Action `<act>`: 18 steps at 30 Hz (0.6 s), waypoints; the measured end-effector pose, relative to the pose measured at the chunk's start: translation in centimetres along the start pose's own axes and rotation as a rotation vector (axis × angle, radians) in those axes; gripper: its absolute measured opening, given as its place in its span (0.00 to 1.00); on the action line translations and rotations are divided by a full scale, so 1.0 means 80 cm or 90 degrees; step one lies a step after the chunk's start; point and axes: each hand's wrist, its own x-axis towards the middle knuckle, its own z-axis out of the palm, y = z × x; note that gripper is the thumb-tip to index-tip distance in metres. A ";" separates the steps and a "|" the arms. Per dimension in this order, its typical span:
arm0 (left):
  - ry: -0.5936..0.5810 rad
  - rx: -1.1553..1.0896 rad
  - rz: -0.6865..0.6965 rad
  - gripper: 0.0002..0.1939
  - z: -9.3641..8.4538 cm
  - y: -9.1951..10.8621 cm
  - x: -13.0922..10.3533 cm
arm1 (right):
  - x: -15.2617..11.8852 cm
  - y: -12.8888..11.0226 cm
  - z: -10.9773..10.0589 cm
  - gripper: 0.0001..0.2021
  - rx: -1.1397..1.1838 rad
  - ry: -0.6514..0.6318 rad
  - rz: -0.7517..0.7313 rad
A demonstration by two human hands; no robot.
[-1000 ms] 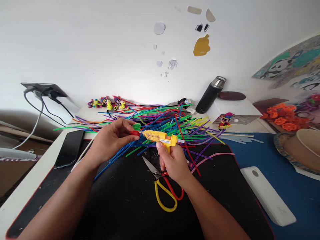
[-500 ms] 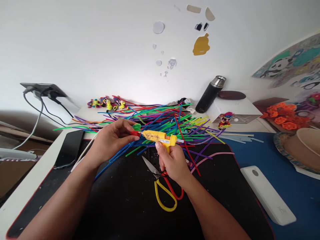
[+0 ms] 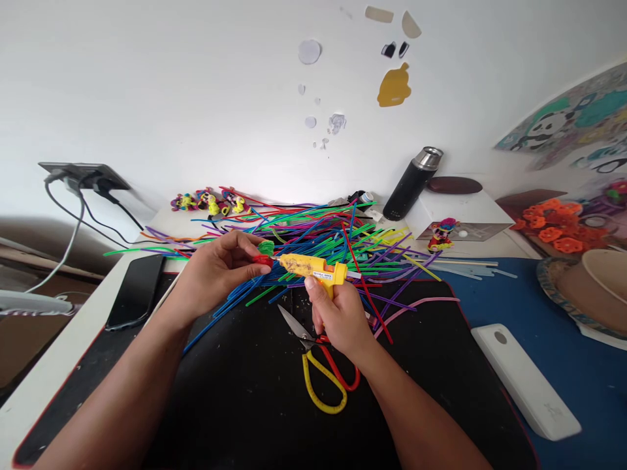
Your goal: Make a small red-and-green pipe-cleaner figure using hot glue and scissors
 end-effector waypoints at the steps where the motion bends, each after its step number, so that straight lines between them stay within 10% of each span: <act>1: -0.002 -0.002 0.002 0.25 -0.001 -0.001 0.000 | 0.000 0.000 0.000 0.37 -0.001 0.000 -0.002; 18: -0.008 -0.014 -0.008 0.24 -0.005 -0.005 -0.001 | 0.000 -0.002 0.000 0.35 0.015 -0.001 -0.003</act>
